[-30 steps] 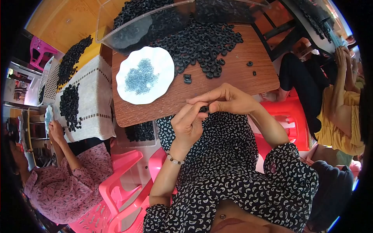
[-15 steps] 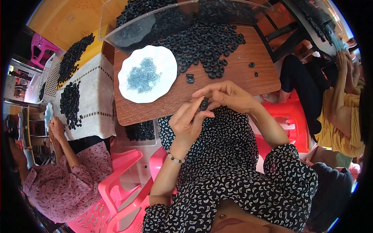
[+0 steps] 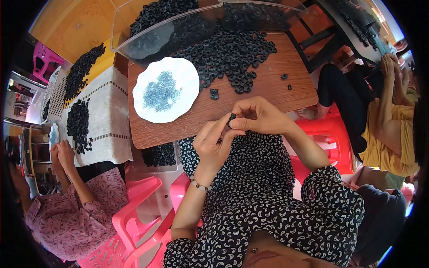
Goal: The person picks up a black plastic piece and a small bead by hand, inserts the bead into the piece, and places the assembled item onto the table, repeating the process several times.
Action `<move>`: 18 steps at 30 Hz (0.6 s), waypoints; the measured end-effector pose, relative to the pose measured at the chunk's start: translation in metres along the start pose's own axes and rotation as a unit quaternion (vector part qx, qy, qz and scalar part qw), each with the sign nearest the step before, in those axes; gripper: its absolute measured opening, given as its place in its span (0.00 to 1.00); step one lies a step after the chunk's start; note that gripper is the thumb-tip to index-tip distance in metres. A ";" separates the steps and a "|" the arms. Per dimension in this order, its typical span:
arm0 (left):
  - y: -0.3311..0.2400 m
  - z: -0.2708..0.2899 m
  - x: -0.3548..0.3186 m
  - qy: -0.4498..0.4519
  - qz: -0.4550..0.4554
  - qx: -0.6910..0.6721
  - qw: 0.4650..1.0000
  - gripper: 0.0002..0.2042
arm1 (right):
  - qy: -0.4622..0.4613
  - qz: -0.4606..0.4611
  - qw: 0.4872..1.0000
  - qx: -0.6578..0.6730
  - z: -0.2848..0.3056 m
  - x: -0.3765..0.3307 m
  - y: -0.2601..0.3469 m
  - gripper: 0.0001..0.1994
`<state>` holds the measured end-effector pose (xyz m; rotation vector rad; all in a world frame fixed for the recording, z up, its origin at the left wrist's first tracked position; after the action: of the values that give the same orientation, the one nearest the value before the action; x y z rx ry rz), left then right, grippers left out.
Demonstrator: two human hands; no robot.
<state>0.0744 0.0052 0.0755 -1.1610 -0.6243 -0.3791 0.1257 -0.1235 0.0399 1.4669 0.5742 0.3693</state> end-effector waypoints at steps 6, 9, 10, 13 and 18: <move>0.010 -0.003 0.002 -0.003 0.052 -0.028 0.998 0.13 | -0.077 0.088 0.984 -0.134 0.042 0.010 0.046 0.15; 0.026 -0.003 -0.006 0.006 0.101 -0.021 0.995 0.12 | -0.142 0.122 0.948 -0.259 0.091 0.033 0.097 0.19; 0.026 0.000 -0.007 0.002 0.099 -0.019 0.995 0.12 | -0.177 0.124 0.926 -0.309 0.111 0.045 0.113 0.21; 0.028 -0.012 -0.005 0.006 0.118 -0.052 0.992 0.11 | -0.303 0.181 0.848 -0.394 0.201 0.068 0.154 0.23; 0.030 -0.010 -0.006 0.004 0.136 -0.061 0.989 0.08 | -0.441 0.064 0.842 -0.305 0.277 0.100 0.170 0.19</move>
<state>0.0902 0.0065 0.0471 -1.3420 -0.4334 -0.1912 0.3842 -0.2797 0.1969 0.8966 -0.3745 -0.0577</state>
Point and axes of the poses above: each hand's wrist, its own x-axis towards the middle knuckle, its own z-axis out of the back of the hand, y = z × x, the point moved 10 cm from there along x, towards the middle knuckle, and after that the axes turned 2 degrees about -y, right-handed, at the moved point
